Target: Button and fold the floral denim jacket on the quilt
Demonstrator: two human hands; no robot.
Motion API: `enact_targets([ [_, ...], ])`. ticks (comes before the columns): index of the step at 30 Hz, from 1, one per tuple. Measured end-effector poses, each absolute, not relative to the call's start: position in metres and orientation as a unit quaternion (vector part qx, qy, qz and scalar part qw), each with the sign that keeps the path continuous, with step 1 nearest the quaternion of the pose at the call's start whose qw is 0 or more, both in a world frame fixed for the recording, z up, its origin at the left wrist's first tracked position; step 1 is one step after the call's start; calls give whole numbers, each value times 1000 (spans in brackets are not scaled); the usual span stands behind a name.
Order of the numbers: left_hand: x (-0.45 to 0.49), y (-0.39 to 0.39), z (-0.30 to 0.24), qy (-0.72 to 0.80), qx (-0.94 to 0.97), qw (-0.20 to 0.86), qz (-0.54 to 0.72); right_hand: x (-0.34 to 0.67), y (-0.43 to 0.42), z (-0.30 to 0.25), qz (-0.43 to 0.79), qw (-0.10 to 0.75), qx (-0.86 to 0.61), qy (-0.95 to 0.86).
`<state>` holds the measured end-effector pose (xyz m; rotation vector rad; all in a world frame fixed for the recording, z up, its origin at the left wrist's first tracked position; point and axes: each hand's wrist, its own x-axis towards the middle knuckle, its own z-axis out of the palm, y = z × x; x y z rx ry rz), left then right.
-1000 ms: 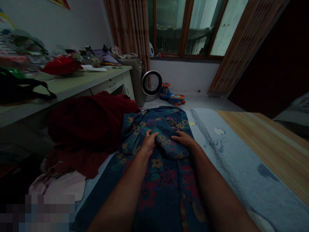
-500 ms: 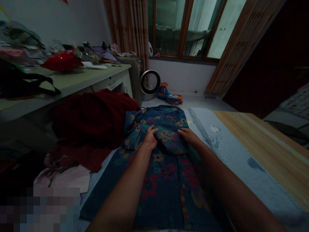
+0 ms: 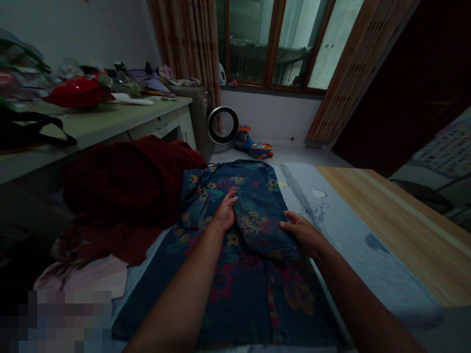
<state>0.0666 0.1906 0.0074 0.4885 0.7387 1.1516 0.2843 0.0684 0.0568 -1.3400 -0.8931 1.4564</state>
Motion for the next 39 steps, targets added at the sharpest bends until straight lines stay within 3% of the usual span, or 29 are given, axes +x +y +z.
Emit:
enact_targets([
  [5,67,193,-1,323,238,750,525,289,40,60,626,475,-530,-317],
  [12,70,190,-4,306,281,756,505,293,11,47,616,399,-535,-419],
  [19,67,191,-2,318,294,729,531,298,-1,60,672,455,-475,-340],
  [25,68,188,-1,331,318,730,507,313,-1,45,636,435,-531,-354],
  [35,74,190,-9,343,387,712,476,304,-2,51,682,401,-460,-403],
  [39,76,194,-14,361,404,667,511,298,-4,58,690,449,-451,-344],
])
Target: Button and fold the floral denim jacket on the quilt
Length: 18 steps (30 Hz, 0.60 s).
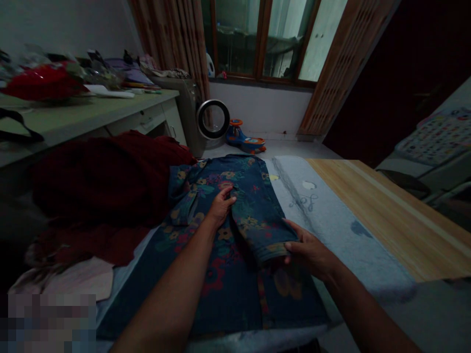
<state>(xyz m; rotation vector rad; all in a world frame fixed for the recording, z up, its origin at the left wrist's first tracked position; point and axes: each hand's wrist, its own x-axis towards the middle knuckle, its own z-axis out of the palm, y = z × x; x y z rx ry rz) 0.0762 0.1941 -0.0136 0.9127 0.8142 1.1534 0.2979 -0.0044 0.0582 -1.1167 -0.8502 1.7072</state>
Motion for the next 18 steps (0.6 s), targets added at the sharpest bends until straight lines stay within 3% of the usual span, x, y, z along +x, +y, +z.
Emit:
enact_targets([
  [2,76,196,-16,419,453,598,511,296,-8,60,680,455,-472,-328],
  [4,76,198,-18,477,511,515,496,295,-12,59,660,408,-528,-344],
  [7,78,197,-20,512,561,446,473,296,-19,58,538,302,-634,-467],
  [10,79,195,-19,514,576,434,466,299,-20,64,364,172,-675,-618],
  [13,79,195,-17,516,574,439,460,302,-14,77,269,48,-683,-677],
  [15,79,196,-18,519,570,441,459,305,-5,84,244,32,-687,-684],
  [18,78,201,-22,523,564,437,465,309,21,89,255,76,-671,-692],
])
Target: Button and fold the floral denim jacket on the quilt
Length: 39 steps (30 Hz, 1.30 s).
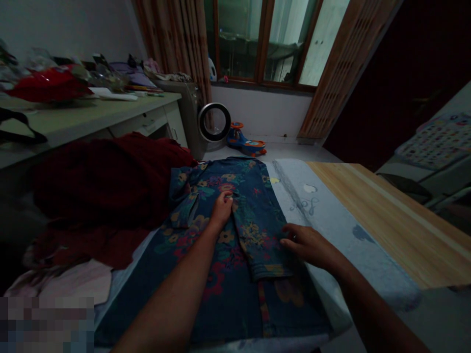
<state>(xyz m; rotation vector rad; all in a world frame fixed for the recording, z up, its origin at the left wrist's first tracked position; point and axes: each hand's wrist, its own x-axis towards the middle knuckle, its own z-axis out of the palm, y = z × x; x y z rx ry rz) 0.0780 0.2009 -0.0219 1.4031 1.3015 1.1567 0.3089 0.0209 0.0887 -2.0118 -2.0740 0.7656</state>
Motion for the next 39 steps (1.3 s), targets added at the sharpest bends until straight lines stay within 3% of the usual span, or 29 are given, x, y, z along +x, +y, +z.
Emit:
enact_targets([
  [8,78,201,-18,521,620,346,474,309,144,52,171,209,-668,-693],
  [17,83,201,-17,527,645,317,453,308,260,13,70,260,-746,-609],
  [29,82,200,-14,606,632,263,406,327,290,-7,70,266,-774,-570],
  [35,86,195,-9,614,683,151,366,333,302,-3,91,278,-764,-576],
  [39,87,194,-10,597,700,181,347,334,326,4,99,294,-751,-582],
])
